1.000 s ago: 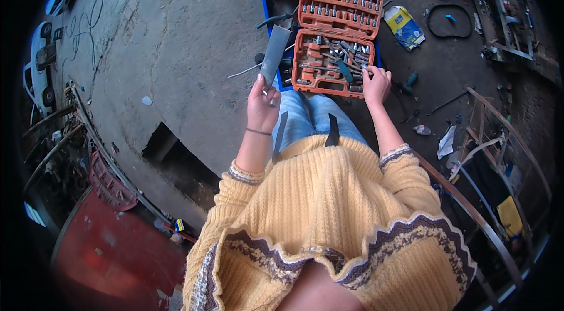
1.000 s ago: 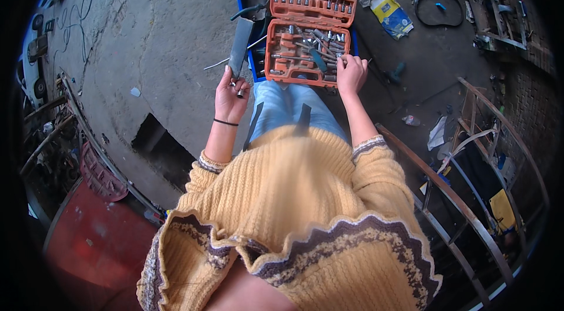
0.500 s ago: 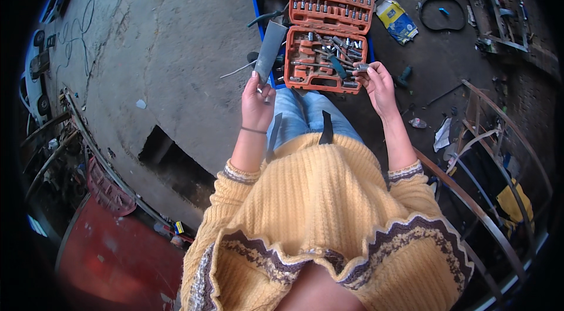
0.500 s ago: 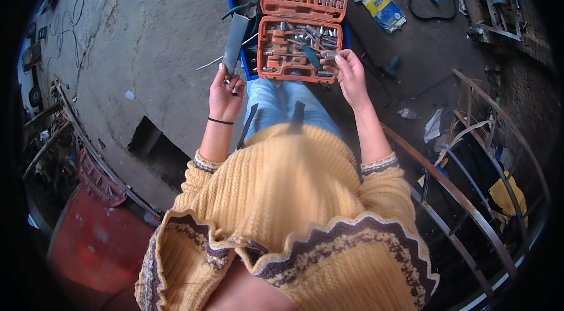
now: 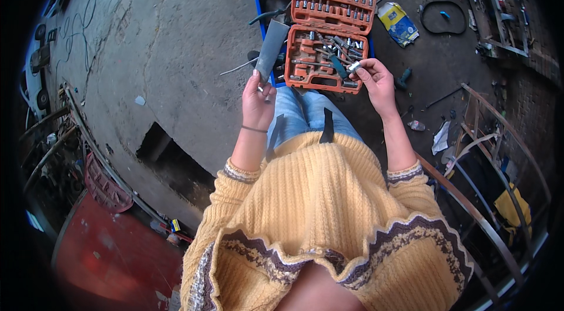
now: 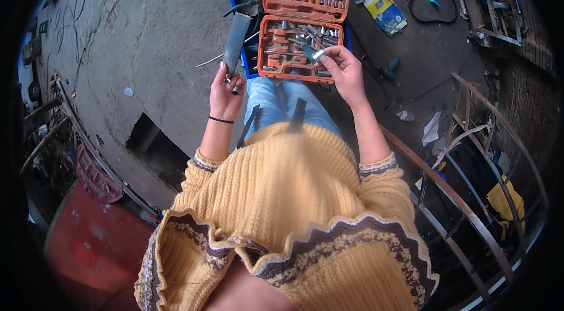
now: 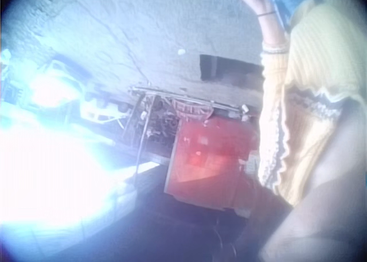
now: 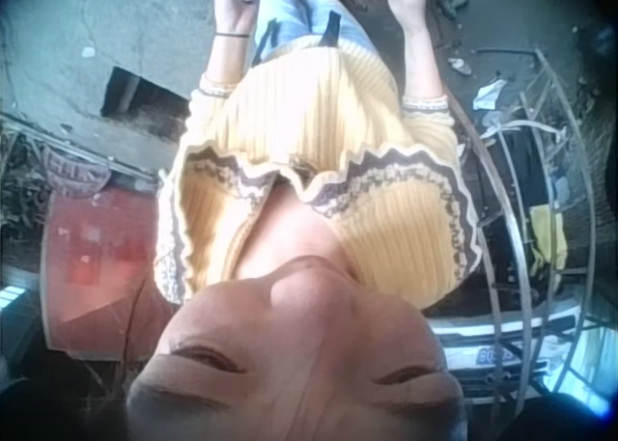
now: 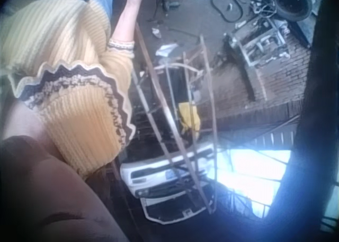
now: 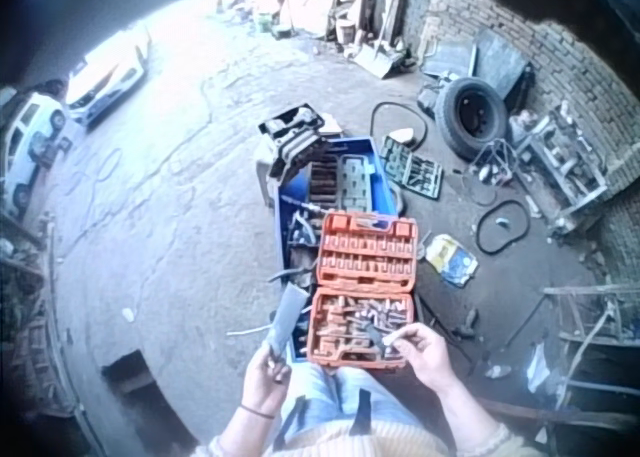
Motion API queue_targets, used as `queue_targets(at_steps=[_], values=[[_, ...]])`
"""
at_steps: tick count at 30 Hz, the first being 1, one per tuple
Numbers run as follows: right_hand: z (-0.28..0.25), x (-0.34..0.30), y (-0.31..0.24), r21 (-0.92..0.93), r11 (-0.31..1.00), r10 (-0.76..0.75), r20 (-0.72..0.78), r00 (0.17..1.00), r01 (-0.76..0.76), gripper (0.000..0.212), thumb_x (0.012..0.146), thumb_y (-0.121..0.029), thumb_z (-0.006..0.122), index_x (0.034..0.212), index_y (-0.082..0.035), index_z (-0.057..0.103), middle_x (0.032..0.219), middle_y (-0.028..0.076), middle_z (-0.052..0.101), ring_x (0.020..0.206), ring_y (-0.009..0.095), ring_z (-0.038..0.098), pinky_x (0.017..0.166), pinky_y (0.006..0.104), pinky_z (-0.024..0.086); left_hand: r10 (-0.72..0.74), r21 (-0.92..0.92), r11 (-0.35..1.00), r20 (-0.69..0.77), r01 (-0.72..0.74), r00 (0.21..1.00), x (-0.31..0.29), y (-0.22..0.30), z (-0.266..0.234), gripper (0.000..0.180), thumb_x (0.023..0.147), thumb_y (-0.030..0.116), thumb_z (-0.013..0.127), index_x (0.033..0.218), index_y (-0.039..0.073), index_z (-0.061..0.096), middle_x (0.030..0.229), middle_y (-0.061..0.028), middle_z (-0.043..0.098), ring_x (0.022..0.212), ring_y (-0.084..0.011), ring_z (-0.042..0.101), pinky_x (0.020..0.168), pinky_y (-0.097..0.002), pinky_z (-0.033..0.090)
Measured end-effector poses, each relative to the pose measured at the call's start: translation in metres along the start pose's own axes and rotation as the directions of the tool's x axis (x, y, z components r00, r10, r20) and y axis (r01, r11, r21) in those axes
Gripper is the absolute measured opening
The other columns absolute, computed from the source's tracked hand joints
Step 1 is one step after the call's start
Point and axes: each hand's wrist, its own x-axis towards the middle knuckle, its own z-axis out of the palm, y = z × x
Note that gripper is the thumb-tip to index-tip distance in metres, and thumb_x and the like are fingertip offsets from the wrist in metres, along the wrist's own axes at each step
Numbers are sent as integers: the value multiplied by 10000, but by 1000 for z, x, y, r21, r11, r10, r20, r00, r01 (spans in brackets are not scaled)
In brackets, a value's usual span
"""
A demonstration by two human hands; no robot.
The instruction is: The person walks through a cluttered workshop, picks up a metal bar and a small container, then opens an orange tool case. They browse the contents and select a socket, holding it alongside the metal bar.
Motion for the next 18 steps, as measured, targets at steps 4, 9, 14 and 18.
queue_targets(at_steps=[4,9,14,18], values=[[1,4,2,-34,999,39,-41,998,-40,165,916,-134,578,983,17,585,839,66,651,754,118,638,692,239,514,-1,0,1000,34,1,999,1,0,-3,145,871,226,638,833,127,540,740,30,449,616,-84,395,603,-241,373],[1,11,5,-77,988,132,-57,990,-136,199,913,-173,587,941,22,613,823,76,662,718,120,640,663,236,515,8,-12,1000,2,-8,1000,2,1,-4,221,874,230,643,760,101,505,680,20,413,581,-95,369,589,-248,369],[1,19,5,-28,938,342,-102,934,-346,221,899,-215,612,896,5,634,773,73,665,655,100,629,606,212,502,17,-19,1000,32,-16,999,5,7,-10,159,870,220,642,805,130,529,730,39,451,593,-82,377,588,-241,359],[5,24,5,-42,904,418,-128,899,-426,230,888,-239,628,857,-12,637,746,64,660,627,89,619,583,201,493,25,-34,999,23,-24,999,5,11,-13,162,868,215,645,795,130,528,727,39,454,582,-81,371,580,-239,352]])
